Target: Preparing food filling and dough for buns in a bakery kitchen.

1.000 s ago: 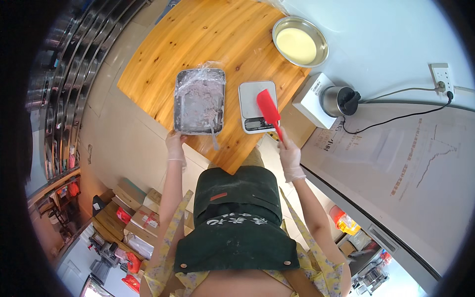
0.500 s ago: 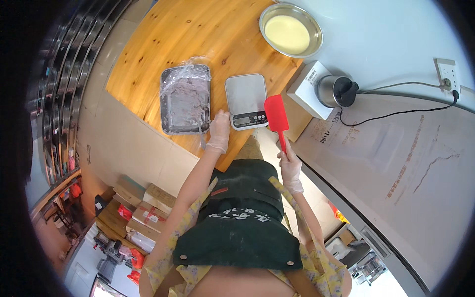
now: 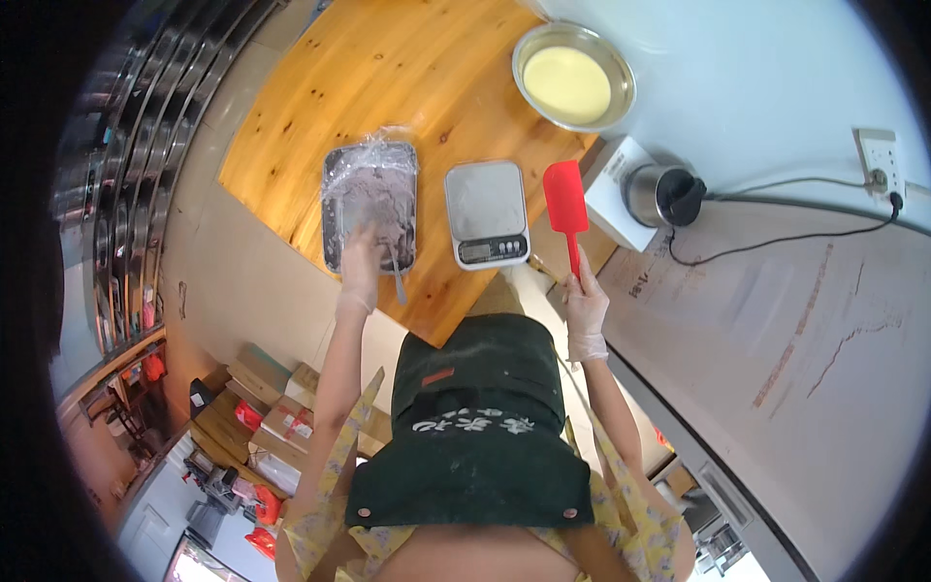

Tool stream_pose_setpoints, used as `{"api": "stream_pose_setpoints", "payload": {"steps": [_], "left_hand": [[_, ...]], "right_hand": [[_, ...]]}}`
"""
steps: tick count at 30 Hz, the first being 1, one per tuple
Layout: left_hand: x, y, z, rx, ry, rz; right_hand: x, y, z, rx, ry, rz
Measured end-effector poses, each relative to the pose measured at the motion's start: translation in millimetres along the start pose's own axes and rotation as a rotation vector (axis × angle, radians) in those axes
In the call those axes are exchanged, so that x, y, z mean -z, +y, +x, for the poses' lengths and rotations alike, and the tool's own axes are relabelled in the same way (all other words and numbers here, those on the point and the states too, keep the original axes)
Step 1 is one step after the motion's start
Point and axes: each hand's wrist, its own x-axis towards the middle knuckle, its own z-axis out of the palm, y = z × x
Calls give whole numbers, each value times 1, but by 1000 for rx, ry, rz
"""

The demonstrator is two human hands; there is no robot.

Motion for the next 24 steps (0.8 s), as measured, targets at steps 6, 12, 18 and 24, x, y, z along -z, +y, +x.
{"api": "stream_pose_setpoints", "payload": {"steps": [6, 12, 18, 24], "left_hand": [[-4, -1, 14, 99, -85, 188], [-9, -8, -9, 181, -2, 5], [-4, -10, -22, 331, 68, -96], [-2, -30, -15, 563, 383, -301]], "right_hand": [[-13, 4, 75, -12, -39, -194], [-47, 22, 100, -253, -154, -33], [-77, 2, 74, 84, -271, -178], [-117, -79, 8, 1053, -368, -431]]}}
